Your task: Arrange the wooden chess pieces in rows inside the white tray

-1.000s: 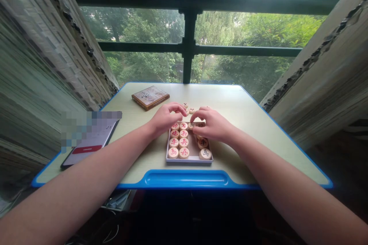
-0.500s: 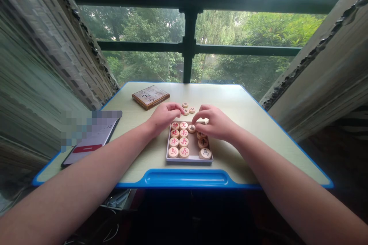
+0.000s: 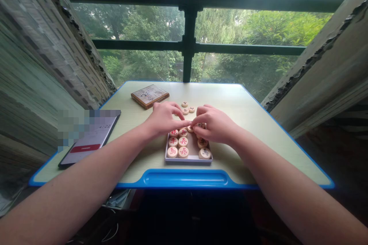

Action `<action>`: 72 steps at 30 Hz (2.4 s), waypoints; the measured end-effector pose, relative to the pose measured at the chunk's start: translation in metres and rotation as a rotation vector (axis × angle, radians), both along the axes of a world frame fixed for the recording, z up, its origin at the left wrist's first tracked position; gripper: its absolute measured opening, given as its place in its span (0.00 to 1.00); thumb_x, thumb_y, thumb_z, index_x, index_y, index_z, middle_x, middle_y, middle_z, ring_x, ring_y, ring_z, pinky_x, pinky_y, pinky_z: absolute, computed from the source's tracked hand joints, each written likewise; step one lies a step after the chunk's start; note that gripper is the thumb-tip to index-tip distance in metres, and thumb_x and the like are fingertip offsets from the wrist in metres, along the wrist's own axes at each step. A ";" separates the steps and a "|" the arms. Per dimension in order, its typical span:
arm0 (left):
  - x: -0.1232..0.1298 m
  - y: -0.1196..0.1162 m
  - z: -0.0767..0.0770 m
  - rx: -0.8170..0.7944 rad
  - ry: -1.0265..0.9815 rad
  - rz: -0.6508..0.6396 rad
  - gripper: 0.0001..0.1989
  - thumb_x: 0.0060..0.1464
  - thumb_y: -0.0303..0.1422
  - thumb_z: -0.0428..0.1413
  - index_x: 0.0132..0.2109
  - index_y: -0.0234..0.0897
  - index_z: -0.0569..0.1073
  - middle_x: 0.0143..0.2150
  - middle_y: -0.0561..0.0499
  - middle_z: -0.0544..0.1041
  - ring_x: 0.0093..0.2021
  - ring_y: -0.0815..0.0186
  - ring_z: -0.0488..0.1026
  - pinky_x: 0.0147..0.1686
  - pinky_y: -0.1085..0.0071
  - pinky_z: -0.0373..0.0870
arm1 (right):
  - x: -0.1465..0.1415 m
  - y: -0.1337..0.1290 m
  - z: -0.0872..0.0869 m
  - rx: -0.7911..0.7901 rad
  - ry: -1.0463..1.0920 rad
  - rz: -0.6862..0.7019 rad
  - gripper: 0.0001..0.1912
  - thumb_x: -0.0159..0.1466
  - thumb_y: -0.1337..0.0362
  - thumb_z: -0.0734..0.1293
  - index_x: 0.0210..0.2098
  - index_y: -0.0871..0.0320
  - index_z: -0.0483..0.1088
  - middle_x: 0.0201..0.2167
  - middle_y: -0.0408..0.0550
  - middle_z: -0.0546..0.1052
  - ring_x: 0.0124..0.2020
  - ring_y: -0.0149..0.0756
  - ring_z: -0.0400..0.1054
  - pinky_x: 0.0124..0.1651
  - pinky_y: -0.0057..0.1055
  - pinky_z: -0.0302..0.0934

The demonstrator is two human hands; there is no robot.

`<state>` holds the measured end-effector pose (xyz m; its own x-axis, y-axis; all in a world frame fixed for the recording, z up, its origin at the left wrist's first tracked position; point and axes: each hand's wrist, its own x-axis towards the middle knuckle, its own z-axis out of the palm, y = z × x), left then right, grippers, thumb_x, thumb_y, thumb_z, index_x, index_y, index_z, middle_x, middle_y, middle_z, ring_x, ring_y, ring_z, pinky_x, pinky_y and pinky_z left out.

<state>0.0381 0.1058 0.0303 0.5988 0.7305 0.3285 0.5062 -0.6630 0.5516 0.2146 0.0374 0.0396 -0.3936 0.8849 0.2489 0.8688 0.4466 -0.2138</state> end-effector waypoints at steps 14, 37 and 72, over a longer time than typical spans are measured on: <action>0.000 0.000 -0.003 0.030 0.073 -0.067 0.06 0.44 0.37 0.60 0.28 0.40 0.79 0.35 0.53 0.78 0.42 0.62 0.72 0.45 0.65 0.61 | 0.001 0.002 -0.001 -0.031 0.015 -0.016 0.10 0.55 0.66 0.64 0.32 0.55 0.78 0.29 0.48 0.70 0.33 0.35 0.61 0.33 0.29 0.54; -0.004 0.015 -0.009 -0.012 -0.093 0.018 0.11 0.44 0.28 0.50 0.26 0.38 0.77 0.34 0.53 0.78 0.38 0.66 0.72 0.47 0.68 0.65 | 0.001 0.000 0.000 -0.012 0.033 0.084 0.11 0.54 0.68 0.64 0.29 0.55 0.79 0.27 0.47 0.70 0.31 0.34 0.60 0.38 0.31 0.56; 0.000 0.036 -0.029 0.070 -0.014 0.161 0.17 0.45 0.23 0.49 0.40 0.37 0.78 0.44 0.48 0.76 0.47 0.61 0.71 0.50 0.66 0.65 | 0.016 0.014 -0.003 0.031 0.188 -0.203 0.14 0.62 0.61 0.60 0.34 0.60 0.76 0.29 0.49 0.72 0.34 0.34 0.64 0.38 0.30 0.56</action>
<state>0.0377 0.1415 0.0010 0.4708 0.7916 0.3895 0.6014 -0.6110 0.5147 0.2303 0.0514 0.0361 -0.1529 0.9318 0.3293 0.8877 0.2759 -0.3686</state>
